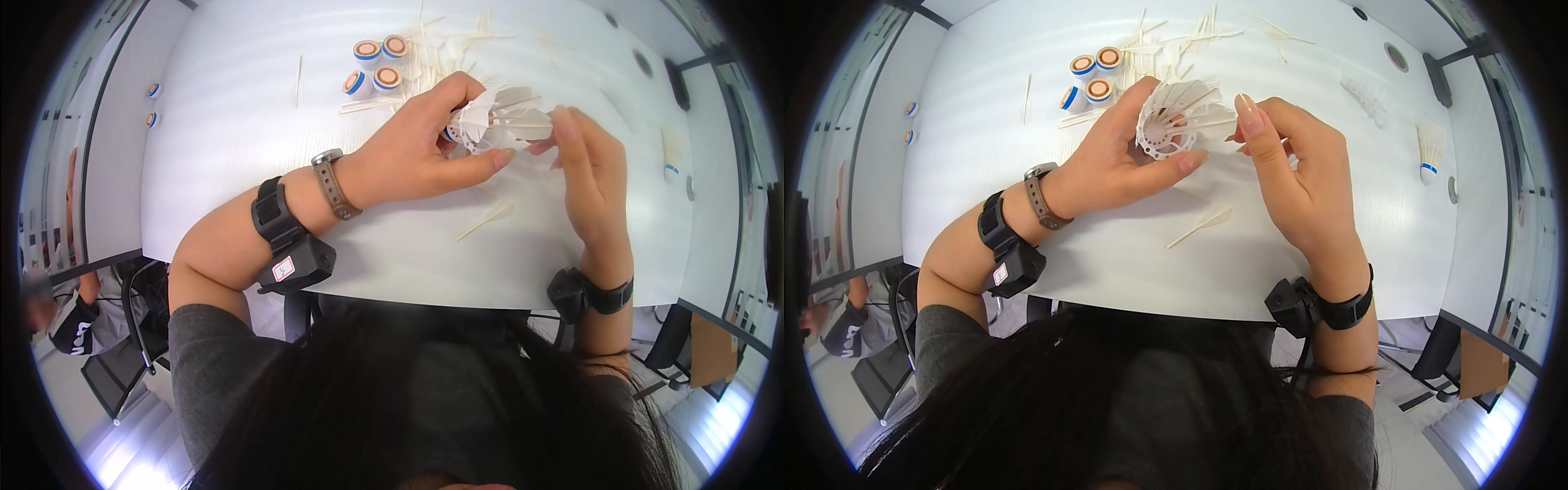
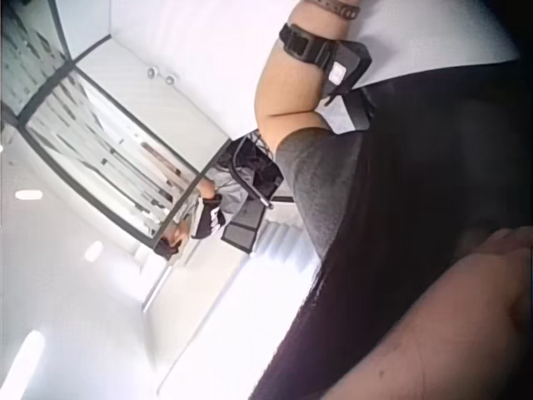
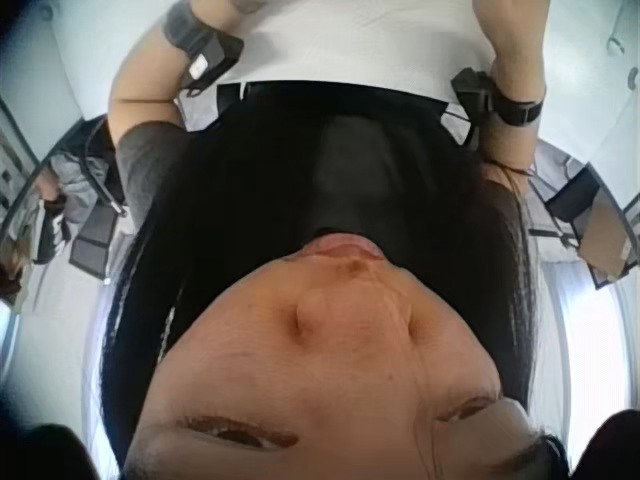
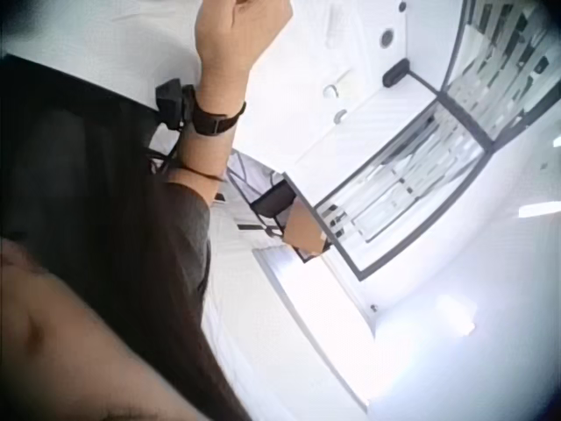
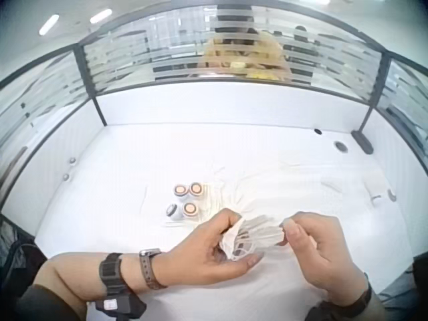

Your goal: Manual assembly of a shuttlecock by inserting feathers into a base.

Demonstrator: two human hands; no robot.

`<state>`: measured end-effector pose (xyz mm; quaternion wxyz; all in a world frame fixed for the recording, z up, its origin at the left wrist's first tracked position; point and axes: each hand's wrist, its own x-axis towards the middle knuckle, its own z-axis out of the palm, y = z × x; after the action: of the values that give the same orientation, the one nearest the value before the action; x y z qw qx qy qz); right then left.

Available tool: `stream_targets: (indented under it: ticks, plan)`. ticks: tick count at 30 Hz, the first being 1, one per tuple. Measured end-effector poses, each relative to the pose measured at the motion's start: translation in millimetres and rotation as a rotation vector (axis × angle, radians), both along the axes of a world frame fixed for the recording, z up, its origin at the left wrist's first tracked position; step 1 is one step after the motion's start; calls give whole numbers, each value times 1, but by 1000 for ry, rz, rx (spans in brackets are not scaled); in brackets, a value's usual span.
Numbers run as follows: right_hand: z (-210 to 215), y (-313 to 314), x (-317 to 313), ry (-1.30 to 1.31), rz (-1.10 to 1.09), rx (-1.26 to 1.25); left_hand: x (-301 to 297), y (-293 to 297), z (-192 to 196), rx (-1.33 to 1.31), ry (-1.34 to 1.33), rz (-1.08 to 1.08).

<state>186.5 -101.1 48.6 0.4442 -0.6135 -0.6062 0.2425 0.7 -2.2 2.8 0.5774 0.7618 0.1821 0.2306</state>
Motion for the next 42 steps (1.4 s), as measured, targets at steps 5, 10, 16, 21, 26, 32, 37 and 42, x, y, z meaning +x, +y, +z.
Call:
stream_targets:
  ticks: [5, 10, 16, 21, 26, 32, 37, 42]
  plan:
    - [-3, 0, 2, -30, -12, 0, 1, 1, -3, 59, -38, 22]
    - [-6, 3, 4, -41, -10, 14, 1, 2, -8, 66, -65, 42]
    - [-8, 2, 6, -163, -68, -93, 3, 2, -8, 116, -168, 104]
    - [-4, 2, 1, -312, 182, 2, 3, 3, -8, 143, -375, 239]
    - [-8, -1, -4, -309, 390, -70, 4, 8, -10, 145, -376, 317]
    - [-14, -3, -12, -340, 374, -160, 2, 7, -8, 207, -282, 365]
    - [-17, -1, -14, -307, 428, -166, 5, 8, -12, 317, -320, 388]
    - [-16, 2, -20, -384, 396, -34, 6, 8, -12, 136, -349, 346]
